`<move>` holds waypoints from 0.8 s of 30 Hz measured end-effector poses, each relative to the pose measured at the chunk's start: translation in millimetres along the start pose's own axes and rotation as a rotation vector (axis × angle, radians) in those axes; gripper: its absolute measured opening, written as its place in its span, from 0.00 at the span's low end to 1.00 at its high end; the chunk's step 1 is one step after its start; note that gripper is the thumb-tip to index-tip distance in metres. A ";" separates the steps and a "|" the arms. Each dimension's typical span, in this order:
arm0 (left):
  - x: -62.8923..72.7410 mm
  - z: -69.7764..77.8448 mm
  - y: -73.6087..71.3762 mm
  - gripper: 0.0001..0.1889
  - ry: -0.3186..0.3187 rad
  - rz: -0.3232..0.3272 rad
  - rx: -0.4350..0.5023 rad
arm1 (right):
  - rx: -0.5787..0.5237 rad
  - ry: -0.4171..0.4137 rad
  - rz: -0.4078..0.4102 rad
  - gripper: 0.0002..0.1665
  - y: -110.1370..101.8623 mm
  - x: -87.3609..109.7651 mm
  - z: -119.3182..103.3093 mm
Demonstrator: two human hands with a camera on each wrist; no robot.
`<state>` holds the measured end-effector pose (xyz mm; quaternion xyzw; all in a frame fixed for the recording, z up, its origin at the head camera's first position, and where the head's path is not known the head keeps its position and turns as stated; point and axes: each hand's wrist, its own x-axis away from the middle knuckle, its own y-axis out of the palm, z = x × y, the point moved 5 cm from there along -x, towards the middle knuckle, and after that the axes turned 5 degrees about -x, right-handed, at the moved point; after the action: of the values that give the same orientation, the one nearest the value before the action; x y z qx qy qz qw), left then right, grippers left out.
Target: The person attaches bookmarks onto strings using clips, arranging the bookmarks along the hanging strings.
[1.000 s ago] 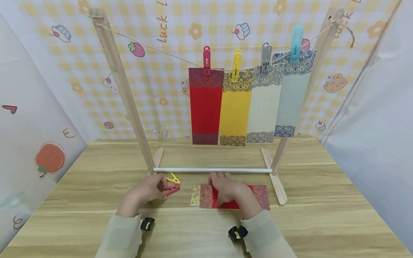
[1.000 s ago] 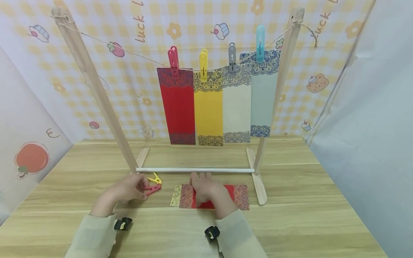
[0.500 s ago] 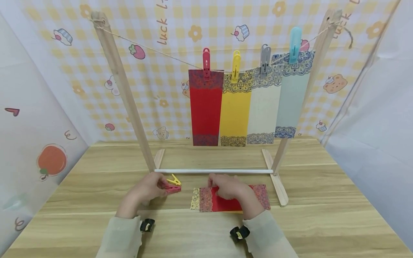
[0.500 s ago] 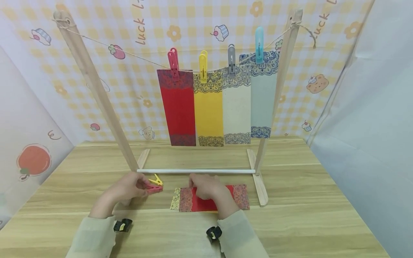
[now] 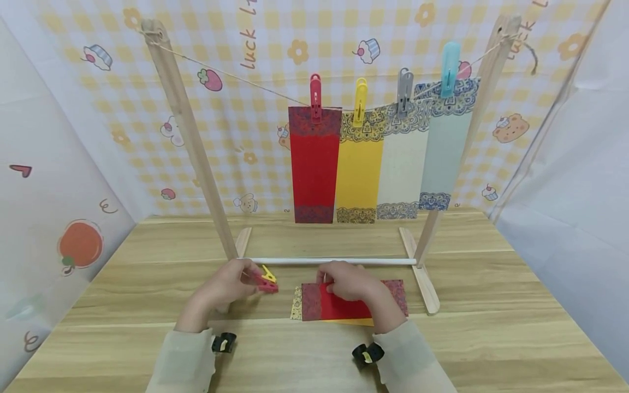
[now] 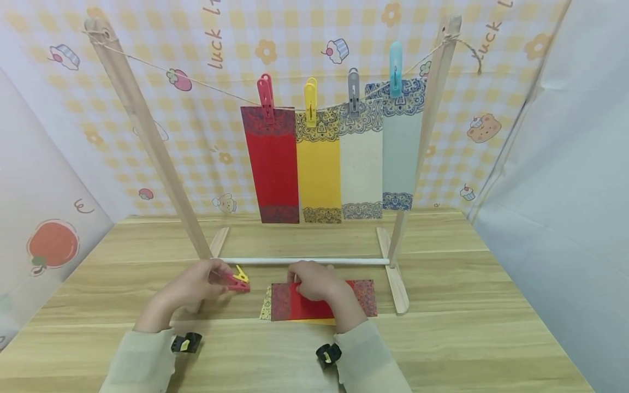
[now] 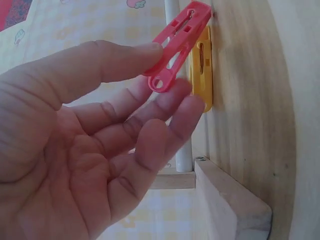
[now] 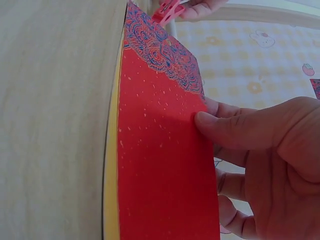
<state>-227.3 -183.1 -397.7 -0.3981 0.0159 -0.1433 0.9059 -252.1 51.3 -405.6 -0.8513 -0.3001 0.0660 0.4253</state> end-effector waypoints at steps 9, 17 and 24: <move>-3.5 1.9 -2.0 0.15 0.054 0.013 0.012 | -0.027 -0.064 0.018 0.12 -4.9 -1.5 -2.8; -4.9 8.0 -6.6 0.16 0.133 0.061 -0.006 | -0.062 -0.064 0.049 0.12 -9.3 0.6 -4.0; -5.2 10.5 -9.3 0.20 0.121 0.108 0.023 | -0.099 -0.113 0.075 0.11 -13.3 2.2 -7.8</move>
<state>-233.0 -180.0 -384.2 -0.3769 0.0904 -0.1183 0.9142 -253.5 53.2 -390.2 -0.8769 -0.2946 0.1148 0.3621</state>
